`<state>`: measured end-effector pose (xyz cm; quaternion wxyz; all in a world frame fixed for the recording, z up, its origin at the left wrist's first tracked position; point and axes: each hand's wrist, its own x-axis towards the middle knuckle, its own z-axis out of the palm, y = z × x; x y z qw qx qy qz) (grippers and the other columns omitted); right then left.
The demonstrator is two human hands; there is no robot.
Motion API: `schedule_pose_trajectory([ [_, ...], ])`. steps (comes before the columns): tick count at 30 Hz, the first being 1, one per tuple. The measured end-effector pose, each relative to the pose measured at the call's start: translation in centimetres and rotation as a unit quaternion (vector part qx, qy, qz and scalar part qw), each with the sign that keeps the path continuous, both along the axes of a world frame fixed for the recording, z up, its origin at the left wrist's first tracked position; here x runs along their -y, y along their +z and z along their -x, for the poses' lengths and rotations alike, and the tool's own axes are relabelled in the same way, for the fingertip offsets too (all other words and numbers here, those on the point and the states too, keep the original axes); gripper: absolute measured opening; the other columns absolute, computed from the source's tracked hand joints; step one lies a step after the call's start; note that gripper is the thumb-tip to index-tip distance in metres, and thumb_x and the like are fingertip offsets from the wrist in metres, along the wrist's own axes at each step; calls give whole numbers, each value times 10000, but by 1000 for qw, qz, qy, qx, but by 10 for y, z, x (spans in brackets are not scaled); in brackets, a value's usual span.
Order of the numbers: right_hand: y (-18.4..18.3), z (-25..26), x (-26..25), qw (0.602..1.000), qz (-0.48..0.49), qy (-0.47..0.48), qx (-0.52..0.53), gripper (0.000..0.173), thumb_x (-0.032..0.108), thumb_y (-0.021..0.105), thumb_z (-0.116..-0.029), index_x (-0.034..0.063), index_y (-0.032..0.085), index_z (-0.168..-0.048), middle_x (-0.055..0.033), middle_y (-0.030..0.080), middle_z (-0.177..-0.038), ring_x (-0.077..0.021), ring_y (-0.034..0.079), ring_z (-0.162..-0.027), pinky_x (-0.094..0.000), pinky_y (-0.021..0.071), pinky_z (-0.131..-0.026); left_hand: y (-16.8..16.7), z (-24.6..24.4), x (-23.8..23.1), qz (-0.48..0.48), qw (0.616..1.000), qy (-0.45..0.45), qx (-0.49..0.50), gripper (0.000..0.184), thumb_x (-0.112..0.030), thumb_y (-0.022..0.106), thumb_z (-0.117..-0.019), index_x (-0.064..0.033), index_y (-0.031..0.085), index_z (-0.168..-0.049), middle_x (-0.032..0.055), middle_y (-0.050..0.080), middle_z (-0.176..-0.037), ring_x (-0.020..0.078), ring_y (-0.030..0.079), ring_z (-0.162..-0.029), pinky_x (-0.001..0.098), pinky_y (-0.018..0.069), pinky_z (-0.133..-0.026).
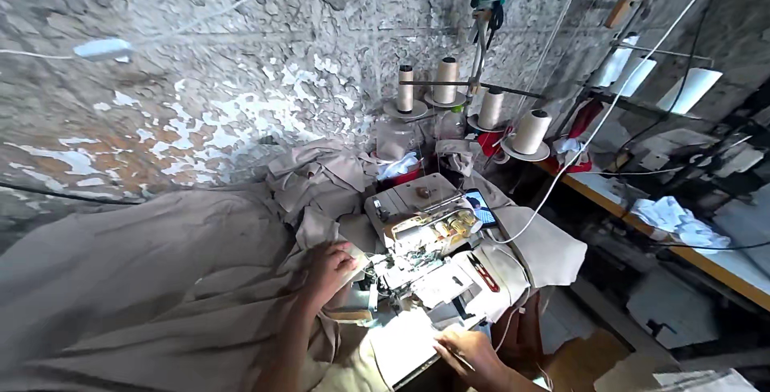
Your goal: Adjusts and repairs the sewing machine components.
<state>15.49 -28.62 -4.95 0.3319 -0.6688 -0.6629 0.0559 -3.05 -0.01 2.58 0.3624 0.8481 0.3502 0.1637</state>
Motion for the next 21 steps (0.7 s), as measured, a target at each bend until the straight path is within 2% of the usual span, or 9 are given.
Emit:
schedule_pose_trajectory([
  [2, 7, 4, -2, 999, -31, 3, -15, 206, 184, 639, -957, 41, 767, -1030, -89, 755, -804, -218, 735, -675, -401, 601, -612, 1, 0, -1, 10, 1000, -4, -7, 240, -115, 616, -1006, 98, 724, -1026, 253, 557, -1434, 364, 494, -1377, 483, 350, -1172],
  [4, 10, 7, -5, 999, -48, 4, -14, 198, 163, 636, -956, 57, 781, -1039, -76, 774, -853, -203, 753, -726, -375, 615, -649, 1, 1, -3, 19, 1000, -11, -19, 252, -136, 610, -1013, 90, 721, -1025, 241, 556, -1436, 350, 504, -1363, 481, 359, -1161],
  [7, 25, 7, -6, 998, -32, 22, -53, 200, 81, 641, -949, 29, 780, -1083, -107, 779, -977, -208, 765, -853, -373, 624, -755, 5, 1, -4, 23, 999, -18, -32, 263, -159, 614, -1017, 77, 731, -1017, 227, 562, -1440, 356, 507, -1360, 501, 353, -1159],
  [11, 49, 2, -8, 994, -52, 24, -96, 256, 109, 625, -983, -28, 739, -1167, -108, 781, -1015, -114, 755, -897, -269, 607, -840, 4, 3, -2, 6, 999, -20, -25, 244, -185, 642, -1008, 31, 754, -993, 180, 581, -1436, 344, 504, -1365, 512, 345, -1164],
  [13, 57, -2, -13, 994, -54, 14, -91, 296, 144, 612, -1005, -49, 715, -1204, -109, 777, -1059, -74, 743, -957, -230, 588, -890, 1, 4, -2, -3, 1000, -23, 0, 244, -192, 660, -998, 32, 758, -993, 188, 598, -1408, 354, 513, -1352, 524, 350, -1158],
  [15, 66, -5, -16, 997, -53, 7, -60, 294, 146, 618, -997, -59, 722, -1181, -115, 781, -1050, -56, 739, -975, -206, 568, -901, -1, 4, -1, -10, 999, -25, 22, 255, -224, 664, -996, 9, 768, -993, 171, 620, -1379, 345, 523, -1338, 541, 344, -1155],
  [17, 77, -6, -21, 996, -52, 17, -66, 224, 108, 645, -985, -39, 731, -1131, -75, 780, -1032, -11, 721, -978, -179, 562, -916, -6, 4, -1, -16, 998, -28, 55, 267, -259, 661, -997, -17, 772, -982, 153, 627, -1372, 329, 532, -1333, 560, 343, -1147],
  [19, 89, -5, -32, 995, -66, 28, -66, 125, 86, 696, -941, 30, 750, -1038, 3, 769, -993, 44, 691, -959, -138, 552, -896, -14, 3, -1, -27, 995, -31, 93, 259, -270, 658, -997, -41, 777, -974, 141, 635, -1358, 329, 527, -1334, 588, 328, -1144],
  [21, 104, -1, -47, 996, -66, 56, -31, 84, 131, 703, -941, 123, 736, -1018, 59, 714, -1047, 64, 645, -1018, -108, 528, -906, -22, 4, -1, -40, 992, -32, 112, 257, -288, 660, -991, -65, 786, -967, 132, 639, -1360, 367, 479, -1378, 648, 268, -1160],
])
